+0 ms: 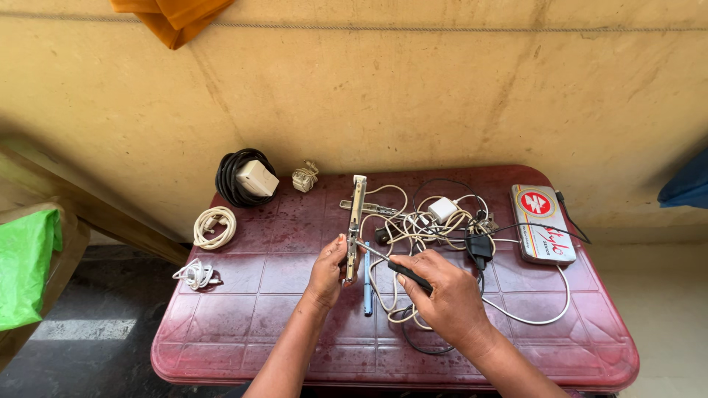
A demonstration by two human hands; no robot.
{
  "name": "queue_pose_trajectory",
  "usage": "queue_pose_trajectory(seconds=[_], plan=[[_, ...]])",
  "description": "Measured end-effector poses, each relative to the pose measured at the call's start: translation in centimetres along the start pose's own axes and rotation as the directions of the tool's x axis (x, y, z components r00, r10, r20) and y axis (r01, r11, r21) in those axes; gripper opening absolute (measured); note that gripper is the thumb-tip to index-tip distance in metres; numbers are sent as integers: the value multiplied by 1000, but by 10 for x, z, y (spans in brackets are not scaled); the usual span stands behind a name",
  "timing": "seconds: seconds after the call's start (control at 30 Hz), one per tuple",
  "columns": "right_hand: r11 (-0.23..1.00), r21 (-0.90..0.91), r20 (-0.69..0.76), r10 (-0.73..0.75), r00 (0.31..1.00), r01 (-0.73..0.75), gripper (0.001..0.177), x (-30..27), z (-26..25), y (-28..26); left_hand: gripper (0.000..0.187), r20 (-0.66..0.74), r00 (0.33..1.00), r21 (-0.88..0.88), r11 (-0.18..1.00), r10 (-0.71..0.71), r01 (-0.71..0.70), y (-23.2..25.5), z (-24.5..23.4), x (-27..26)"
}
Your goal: The person coils a white cable and places it on a red table. They then pick up a metal door latch and repeatedly scrape it with a screwdriver, moving the latch between hands and setting it down. The workspace contains various cables, adapters, and a small metal box.
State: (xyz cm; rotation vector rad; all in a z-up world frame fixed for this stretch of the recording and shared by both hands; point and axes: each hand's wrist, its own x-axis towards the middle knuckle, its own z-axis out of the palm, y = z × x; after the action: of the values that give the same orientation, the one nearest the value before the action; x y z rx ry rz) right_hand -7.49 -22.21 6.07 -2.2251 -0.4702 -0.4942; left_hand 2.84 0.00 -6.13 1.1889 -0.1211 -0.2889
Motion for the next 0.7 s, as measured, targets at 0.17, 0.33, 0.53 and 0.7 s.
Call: queue_pose_trajectory(seconds=[0.17,0.33,0.53,0.7], plan=[[1000,-18,32,23,999,-22,31,0,4,4,32,-20,999,-29,999,-41,41,-3,7,0],[998,-68,47,14,999,-11,32,-2,7,2,33,-20,1000,38,999,-14,15,-7,1,0],[977,-171,47,-117,992,124,31,-7,12,1,32,-8,1000,202,979,4,-2,-26,-12,7],[999,39,38,-18,999,17,28,-12,31,32,42,0,998,268,962,58,-56,-22,-14,4]])
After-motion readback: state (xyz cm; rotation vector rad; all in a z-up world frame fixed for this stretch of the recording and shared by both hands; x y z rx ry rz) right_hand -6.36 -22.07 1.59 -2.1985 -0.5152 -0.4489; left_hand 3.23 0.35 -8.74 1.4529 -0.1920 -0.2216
